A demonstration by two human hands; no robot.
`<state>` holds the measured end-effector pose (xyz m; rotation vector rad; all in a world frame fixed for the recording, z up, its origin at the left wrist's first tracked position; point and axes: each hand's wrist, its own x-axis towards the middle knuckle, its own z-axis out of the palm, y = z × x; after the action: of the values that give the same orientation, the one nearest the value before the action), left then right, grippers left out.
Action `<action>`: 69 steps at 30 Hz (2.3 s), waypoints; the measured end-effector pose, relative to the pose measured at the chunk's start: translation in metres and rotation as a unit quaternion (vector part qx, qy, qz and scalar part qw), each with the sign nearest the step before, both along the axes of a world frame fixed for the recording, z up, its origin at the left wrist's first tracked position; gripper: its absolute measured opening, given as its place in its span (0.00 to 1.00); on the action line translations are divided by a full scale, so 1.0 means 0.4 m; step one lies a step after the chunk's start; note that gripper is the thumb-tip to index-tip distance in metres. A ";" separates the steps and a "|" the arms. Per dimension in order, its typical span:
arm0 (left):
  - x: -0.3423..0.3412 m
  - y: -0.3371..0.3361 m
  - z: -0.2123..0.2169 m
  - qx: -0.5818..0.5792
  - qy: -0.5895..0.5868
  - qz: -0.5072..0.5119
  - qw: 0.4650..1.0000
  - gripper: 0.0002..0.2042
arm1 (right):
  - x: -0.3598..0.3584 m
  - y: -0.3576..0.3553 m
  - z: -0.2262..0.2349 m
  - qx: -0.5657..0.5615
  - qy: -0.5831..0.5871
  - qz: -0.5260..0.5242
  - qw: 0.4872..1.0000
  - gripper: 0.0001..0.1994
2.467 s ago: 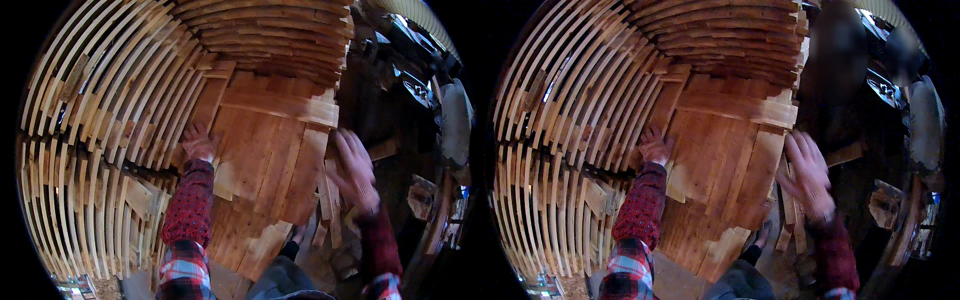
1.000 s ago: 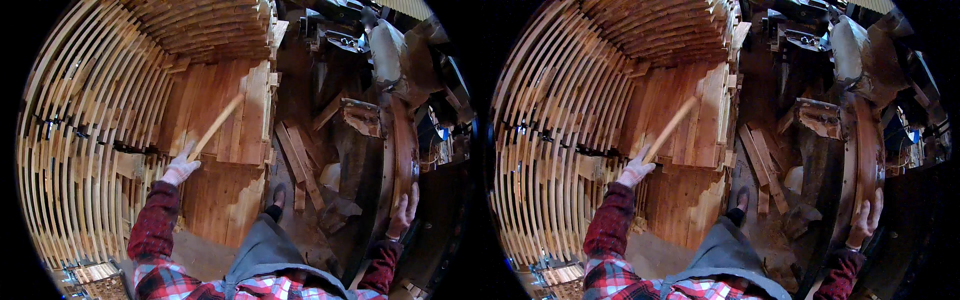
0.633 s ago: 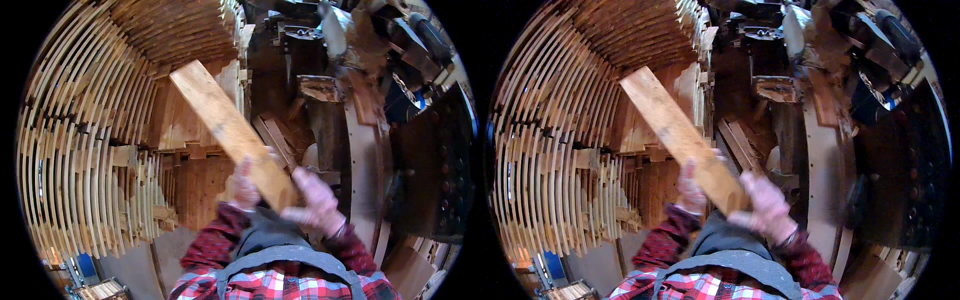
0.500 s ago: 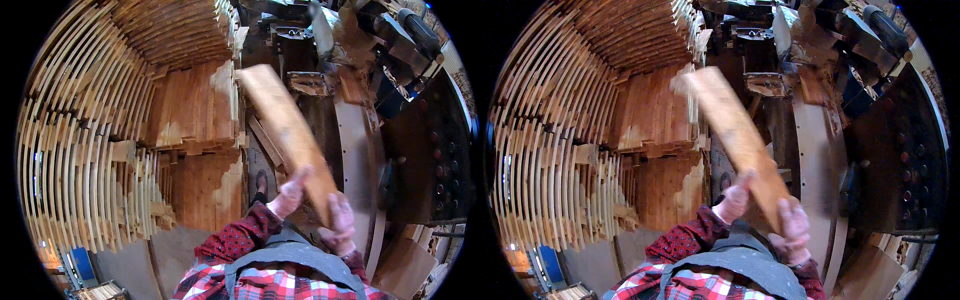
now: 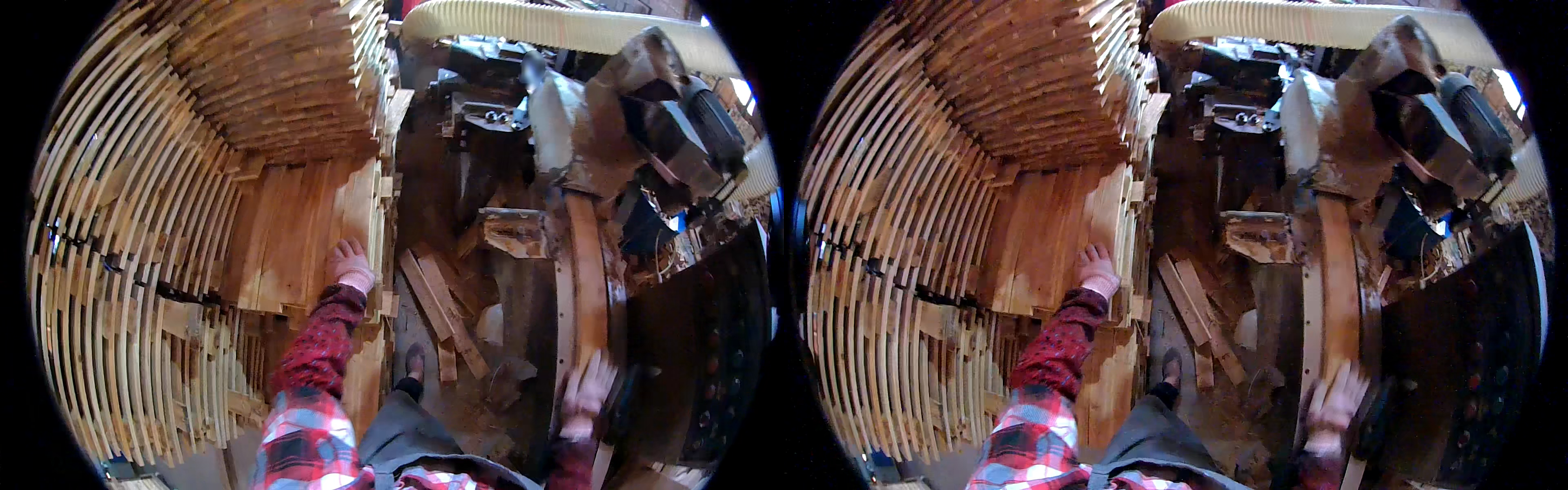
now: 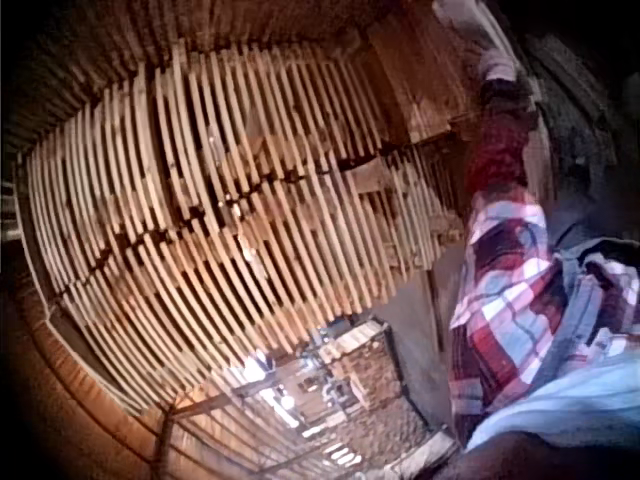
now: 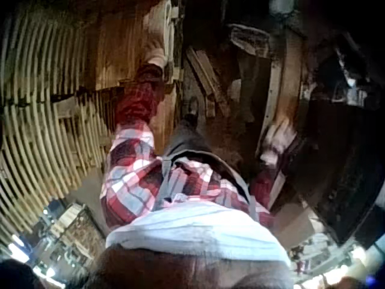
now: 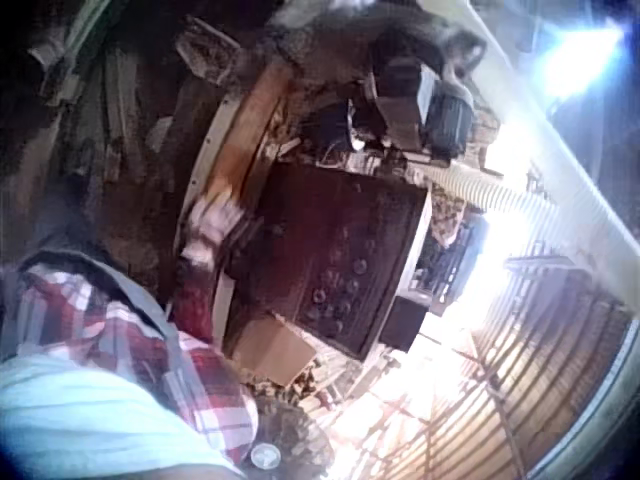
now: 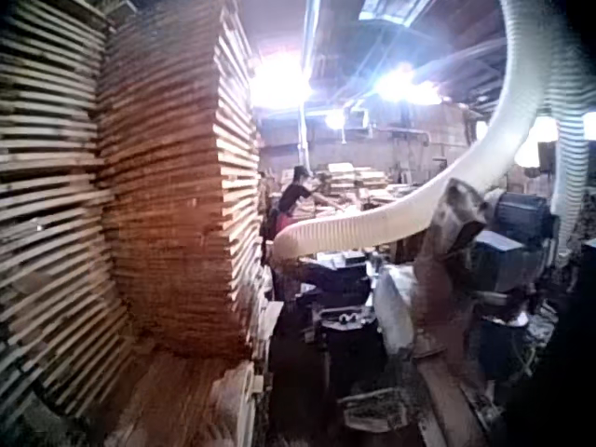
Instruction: The person repeatedly picks up thin wooden planks from a pile, places them onto a machine, and then stacks them onto a growing pile of processed wood. The person handles the wood by hand, moving it between the machine and the stack.
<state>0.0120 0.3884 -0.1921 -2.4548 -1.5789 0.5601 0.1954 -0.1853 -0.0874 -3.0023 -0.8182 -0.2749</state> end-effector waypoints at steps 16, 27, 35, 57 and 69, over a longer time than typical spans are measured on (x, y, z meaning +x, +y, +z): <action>-0.144 -0.855 0.310 -0.492 -0.719 0.009 0.491 0.27 | -0.335 0.179 0.252 0.220 0.279 0.338 0.871 0.53; 0.017 -0.281 0.182 -0.068 -0.262 -0.046 0.962 0.52 | -0.374 -0.430 0.014 0.205 0.089 0.056 0.973 0.50; -0.062 0.112 0.191 -0.128 -0.008 0.041 0.991 0.46 | 0.156 0.041 0.017 0.268 0.063 0.128 0.953 0.32; -0.067 -0.520 0.319 -0.194 -0.488 -0.142 0.839 0.44 | -0.380 -0.430 0.036 0.289 0.138 0.121 0.940 0.54; -0.140 0.145 0.236 -0.085 0.012 0.053 0.995 0.32 | 0.185 0.076 -0.043 0.261 0.018 0.120 0.958 0.20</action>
<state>-0.0442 0.4463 -0.0978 -2.4826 -1.7276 0.7666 0.2696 -0.1551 -0.1046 -2.3888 -0.9219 -0.3606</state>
